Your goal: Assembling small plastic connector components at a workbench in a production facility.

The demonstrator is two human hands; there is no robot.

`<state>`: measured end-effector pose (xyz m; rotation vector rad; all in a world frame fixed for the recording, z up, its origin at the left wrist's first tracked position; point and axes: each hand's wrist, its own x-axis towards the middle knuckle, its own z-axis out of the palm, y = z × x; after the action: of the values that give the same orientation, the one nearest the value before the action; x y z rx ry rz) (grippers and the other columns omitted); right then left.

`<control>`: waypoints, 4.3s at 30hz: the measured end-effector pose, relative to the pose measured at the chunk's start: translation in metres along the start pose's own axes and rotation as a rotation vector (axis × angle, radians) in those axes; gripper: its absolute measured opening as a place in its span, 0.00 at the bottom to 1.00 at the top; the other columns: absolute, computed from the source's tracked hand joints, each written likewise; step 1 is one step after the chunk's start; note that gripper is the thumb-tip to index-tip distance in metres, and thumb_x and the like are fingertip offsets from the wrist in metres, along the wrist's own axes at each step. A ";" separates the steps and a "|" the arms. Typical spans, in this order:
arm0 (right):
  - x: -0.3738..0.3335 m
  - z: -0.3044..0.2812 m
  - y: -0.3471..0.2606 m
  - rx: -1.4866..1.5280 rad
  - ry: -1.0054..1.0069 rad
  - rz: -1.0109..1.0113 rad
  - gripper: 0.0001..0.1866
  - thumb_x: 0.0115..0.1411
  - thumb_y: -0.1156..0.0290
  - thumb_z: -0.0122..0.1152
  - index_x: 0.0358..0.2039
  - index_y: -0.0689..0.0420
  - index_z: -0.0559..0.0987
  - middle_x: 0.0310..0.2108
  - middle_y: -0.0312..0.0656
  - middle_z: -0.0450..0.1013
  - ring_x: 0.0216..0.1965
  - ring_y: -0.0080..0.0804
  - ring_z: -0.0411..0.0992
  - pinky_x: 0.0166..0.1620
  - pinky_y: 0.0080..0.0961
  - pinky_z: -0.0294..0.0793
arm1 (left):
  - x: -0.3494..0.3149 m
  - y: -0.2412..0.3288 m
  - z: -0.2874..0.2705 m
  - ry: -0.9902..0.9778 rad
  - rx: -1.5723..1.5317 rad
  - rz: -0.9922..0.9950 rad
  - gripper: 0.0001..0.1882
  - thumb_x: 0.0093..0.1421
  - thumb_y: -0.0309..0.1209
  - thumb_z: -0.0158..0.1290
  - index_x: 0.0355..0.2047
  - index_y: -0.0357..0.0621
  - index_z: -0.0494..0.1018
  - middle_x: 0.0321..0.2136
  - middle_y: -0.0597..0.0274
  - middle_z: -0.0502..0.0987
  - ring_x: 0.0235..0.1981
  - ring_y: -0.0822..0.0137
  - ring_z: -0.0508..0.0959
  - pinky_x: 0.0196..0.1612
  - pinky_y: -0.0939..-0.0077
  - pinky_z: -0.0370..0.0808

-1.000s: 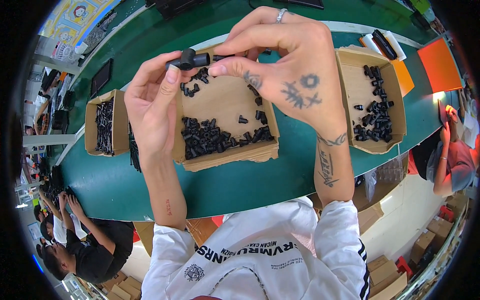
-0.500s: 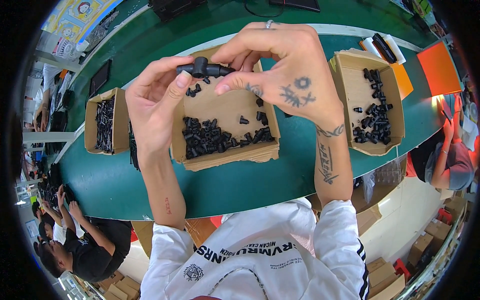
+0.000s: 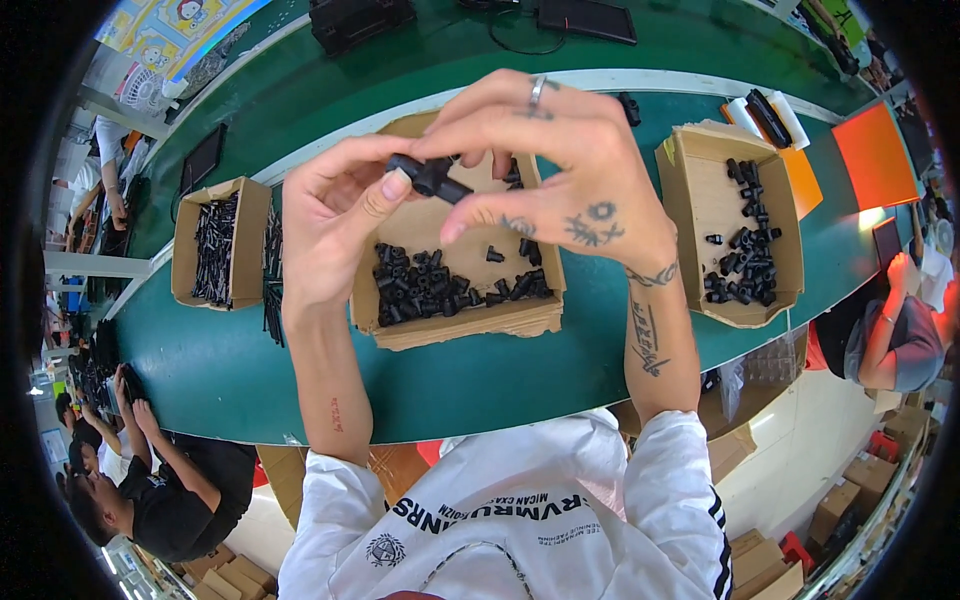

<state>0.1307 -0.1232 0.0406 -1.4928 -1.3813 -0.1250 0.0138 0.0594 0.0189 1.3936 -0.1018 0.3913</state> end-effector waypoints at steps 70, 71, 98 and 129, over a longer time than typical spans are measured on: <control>-0.029 -0.151 0.194 -0.626 -0.737 0.586 0.26 0.40 0.86 0.69 0.43 0.62 0.76 0.37 0.50 0.77 0.39 0.45 0.76 0.40 0.39 0.77 | -0.012 -0.032 0.018 -0.657 0.828 -0.131 0.20 0.66 0.42 0.54 0.48 0.39 0.75 0.39 0.49 0.81 0.45 0.49 0.80 0.50 0.57 0.74; -0.026 -0.149 0.192 -0.659 -0.763 0.664 0.26 0.40 0.87 0.65 0.44 0.62 0.76 0.41 0.50 0.77 0.40 0.45 0.75 0.41 0.39 0.78 | -0.012 -0.033 0.017 -0.665 0.835 -0.143 0.21 0.66 0.43 0.54 0.49 0.39 0.75 0.39 0.49 0.81 0.46 0.48 0.80 0.51 0.56 0.74; -0.173 -0.205 0.130 -1.095 -0.241 0.815 0.13 0.50 0.67 0.71 0.35 0.56 0.80 0.39 0.51 0.76 0.42 0.53 0.75 0.46 0.45 0.76 | -0.015 -0.069 0.011 -0.856 1.065 -0.331 0.12 0.48 0.26 0.64 0.33 0.38 0.75 0.31 0.53 0.81 0.38 0.51 0.81 0.41 0.60 0.77; -0.033 -0.038 -0.015 -0.029 -0.083 0.493 0.09 0.51 0.76 0.65 0.34 0.61 0.83 0.30 0.44 0.77 0.28 0.33 0.76 0.35 0.26 0.76 | -0.002 -0.032 0.012 -0.283 0.728 -0.103 0.05 0.58 0.21 0.58 0.35 0.38 0.80 0.34 0.52 0.81 0.36 0.59 0.83 0.39 0.70 0.78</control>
<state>0.1290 -0.1759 0.0441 -1.8351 -1.0398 0.2305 0.0243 0.0435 -0.0100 2.1609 -0.1249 0.1379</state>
